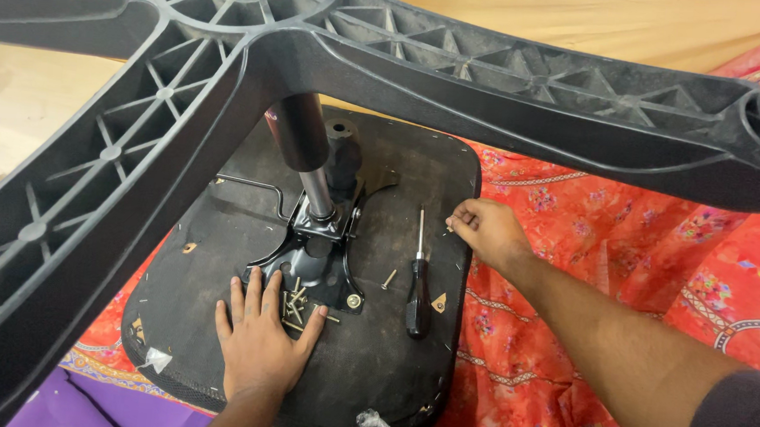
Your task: The person works on an upturned office chair placed on a cloth on the floor. They use a screwdriver to unscrew screws from the seat mounting plate, pick screws out by hand, and manipulate the tilt mechanism and gas cylinder area while holding the base steady.
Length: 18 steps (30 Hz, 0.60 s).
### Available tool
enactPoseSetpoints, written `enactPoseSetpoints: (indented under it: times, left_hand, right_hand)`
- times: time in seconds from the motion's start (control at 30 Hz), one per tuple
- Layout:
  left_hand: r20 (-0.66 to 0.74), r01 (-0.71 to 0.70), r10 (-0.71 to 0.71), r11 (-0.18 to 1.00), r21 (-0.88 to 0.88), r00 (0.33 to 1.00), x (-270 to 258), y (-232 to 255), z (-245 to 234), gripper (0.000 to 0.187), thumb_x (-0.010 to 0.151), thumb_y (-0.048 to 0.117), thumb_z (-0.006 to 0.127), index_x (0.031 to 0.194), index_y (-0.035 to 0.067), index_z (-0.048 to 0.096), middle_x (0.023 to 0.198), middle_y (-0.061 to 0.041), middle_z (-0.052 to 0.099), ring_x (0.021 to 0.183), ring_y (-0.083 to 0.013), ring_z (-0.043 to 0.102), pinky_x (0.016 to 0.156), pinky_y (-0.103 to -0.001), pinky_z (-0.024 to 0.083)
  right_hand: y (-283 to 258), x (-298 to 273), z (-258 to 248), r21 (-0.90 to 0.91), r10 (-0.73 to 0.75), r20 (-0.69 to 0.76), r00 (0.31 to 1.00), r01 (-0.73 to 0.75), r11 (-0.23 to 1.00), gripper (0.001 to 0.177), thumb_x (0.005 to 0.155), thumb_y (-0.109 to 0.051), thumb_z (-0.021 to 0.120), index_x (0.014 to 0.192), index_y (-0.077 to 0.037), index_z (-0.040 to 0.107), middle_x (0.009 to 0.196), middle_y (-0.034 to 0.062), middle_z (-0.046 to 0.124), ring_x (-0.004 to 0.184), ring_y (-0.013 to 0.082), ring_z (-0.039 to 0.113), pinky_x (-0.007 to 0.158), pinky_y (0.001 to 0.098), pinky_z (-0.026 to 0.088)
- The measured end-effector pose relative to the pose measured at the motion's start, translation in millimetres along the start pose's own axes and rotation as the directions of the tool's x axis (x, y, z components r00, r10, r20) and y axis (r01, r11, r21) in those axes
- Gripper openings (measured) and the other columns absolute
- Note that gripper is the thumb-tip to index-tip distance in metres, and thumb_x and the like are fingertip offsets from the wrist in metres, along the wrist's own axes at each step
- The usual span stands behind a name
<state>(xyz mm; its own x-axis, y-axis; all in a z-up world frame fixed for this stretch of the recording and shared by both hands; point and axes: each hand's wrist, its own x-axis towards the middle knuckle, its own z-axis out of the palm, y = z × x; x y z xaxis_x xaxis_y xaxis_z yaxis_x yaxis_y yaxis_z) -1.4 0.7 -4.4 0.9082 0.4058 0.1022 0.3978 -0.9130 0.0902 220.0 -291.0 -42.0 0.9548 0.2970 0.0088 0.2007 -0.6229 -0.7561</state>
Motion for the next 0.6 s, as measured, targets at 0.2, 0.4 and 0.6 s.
enactPoseSetpoints:
  times: [0.2,0.4,0.6]
  left_hand:
    - [-0.016,-0.012,0.012,1.000,0.000,1.000,1,0,0,0.093,0.082,0.076,0.053,0.151,0.015,0.042,0.161,-0.014,0.031,0.152,-0.0332,0.018,0.122,-0.052,0.009]
    - [-0.005,-0.003,0.003,1.000,-0.013,1.000,0,0,0,0.094,0.081,0.076,0.053,0.151,0.015,0.041,0.161,-0.013,0.031,0.153,-0.0323,0.017,0.122,-0.052,0.008]
    - [0.053,0.024,-0.025,1.000,0.016,0.998,2,1,-3,0.096,0.081,0.077,0.051,0.156,0.018,0.040,0.161,-0.013,0.029,0.152,-0.0312,0.014,0.121,-0.052,0.007]
  right_hand:
    - [3,-5,-1,0.009,-0.122,-0.032,0.992,0.123,0.992,0.034,0.083,-0.016,0.073,0.114,-0.005,0.070,0.094,0.0061,0.070,0.073,0.0148,0.066,0.070,0.0308,0.057]
    - [11,3,4,-0.044,-0.008,-0.009,1.000,0.008,0.999,0.027,0.087,-0.022,0.079,0.105,-0.003,0.071,0.090,0.0090,0.070,0.075,0.0170,0.066,0.072,0.0328,0.056]
    - [20,2,3,-0.060,-0.173,-0.004,0.985,0.172,0.983,0.019,0.090,-0.009,0.066,0.104,-0.006,0.078,0.099,0.0078,0.069,0.080,0.0167,0.067,0.077,0.0329,0.057]
